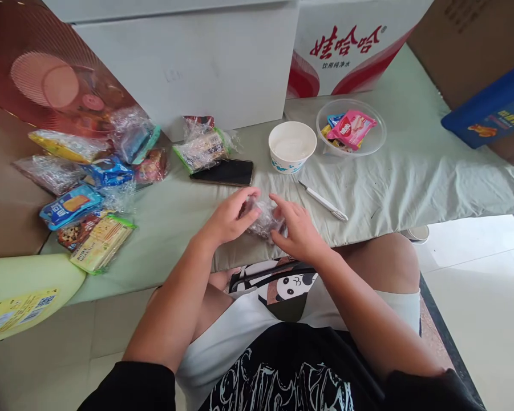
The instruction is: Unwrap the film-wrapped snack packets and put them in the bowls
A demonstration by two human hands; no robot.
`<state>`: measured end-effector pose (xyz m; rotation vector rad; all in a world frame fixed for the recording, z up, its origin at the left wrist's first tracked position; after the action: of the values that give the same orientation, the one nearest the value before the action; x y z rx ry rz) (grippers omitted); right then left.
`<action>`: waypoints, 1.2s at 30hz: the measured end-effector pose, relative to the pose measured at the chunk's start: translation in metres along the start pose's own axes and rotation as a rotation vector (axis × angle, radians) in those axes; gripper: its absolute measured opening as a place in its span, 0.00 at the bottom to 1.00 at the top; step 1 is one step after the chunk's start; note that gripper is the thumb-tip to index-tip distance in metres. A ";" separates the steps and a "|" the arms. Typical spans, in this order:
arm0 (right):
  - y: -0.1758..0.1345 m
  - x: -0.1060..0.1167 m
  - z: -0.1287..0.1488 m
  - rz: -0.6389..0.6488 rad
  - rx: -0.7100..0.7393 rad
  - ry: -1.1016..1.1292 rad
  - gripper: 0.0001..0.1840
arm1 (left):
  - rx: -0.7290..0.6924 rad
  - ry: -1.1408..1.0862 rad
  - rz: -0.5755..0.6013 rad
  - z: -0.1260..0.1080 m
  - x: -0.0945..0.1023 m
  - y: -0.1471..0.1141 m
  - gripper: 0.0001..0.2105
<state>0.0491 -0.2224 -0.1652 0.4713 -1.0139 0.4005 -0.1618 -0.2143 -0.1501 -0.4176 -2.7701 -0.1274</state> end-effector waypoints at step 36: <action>-0.022 -0.010 0.034 0.169 -0.524 0.454 0.23 | 0.248 -0.406 -0.210 -0.010 0.011 0.001 0.10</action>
<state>0.0318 -0.2602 -0.1625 -0.1767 -0.6775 0.3534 -0.1687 -0.2113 -0.1372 -0.0926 -3.1675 0.2810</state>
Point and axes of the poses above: each hand's wrist, its own y-axis towards the middle knuckle, its own x-axis out of the back of the hand, z = x × y, the point moved 1 cm from there along y, towards the middle knuckle, and after that the axes turned 14 degrees about -y, right-handed, at the moved point
